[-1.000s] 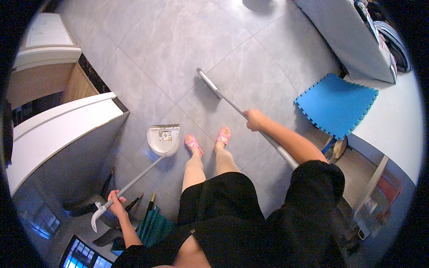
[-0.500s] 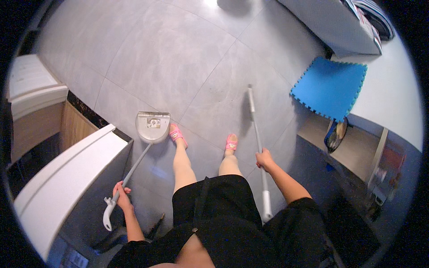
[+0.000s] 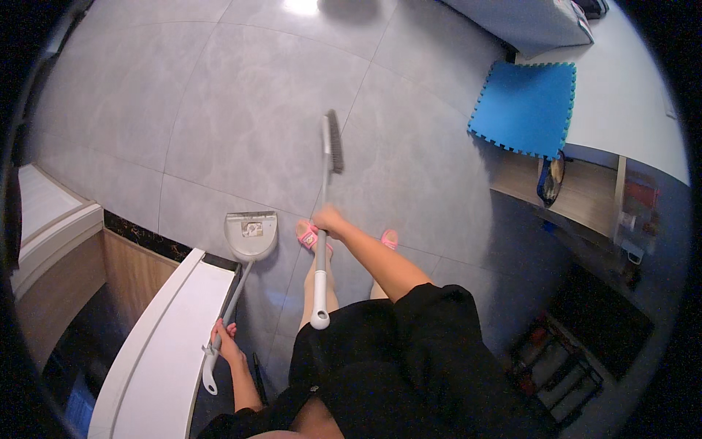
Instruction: The person sweeps the tiled floor using a broom and dustpan, moving debris into the dustpan and then into a bucket. They navigate around furniture and a child lying on a sofa while cleaning different areas of the room.
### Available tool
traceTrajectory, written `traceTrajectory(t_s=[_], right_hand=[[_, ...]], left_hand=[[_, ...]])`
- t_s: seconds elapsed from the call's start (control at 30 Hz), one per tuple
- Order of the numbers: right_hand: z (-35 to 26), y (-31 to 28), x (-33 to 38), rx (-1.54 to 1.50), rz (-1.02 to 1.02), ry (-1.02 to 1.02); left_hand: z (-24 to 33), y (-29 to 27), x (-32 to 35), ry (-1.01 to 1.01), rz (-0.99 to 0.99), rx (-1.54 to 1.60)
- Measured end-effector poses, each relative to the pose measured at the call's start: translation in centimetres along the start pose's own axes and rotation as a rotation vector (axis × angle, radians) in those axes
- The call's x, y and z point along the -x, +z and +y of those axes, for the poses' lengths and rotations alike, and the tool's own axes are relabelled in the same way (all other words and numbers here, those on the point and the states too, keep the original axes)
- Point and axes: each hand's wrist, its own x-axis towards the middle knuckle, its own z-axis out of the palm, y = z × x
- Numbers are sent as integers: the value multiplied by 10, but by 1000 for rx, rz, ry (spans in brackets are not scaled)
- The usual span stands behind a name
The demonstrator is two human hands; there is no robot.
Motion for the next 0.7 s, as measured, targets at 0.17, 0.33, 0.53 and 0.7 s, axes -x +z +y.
traceTrajectory(t_s=[0.17,0.33,0.53,0.7], right_hand=[[-17,-34,-1,-20,-109,-157],[-10,-80,86,-97,0,-4],[29,-76,62,-173,149,174],[-4,24,-2,223,-194,-168]], left_hand=[[3,-15,-21,-47,-65,23],[8,-18,-14,-102,-29,92],[-6,-27,-14,-164,5,80],[-7,-27,-16,-221,19,106]])
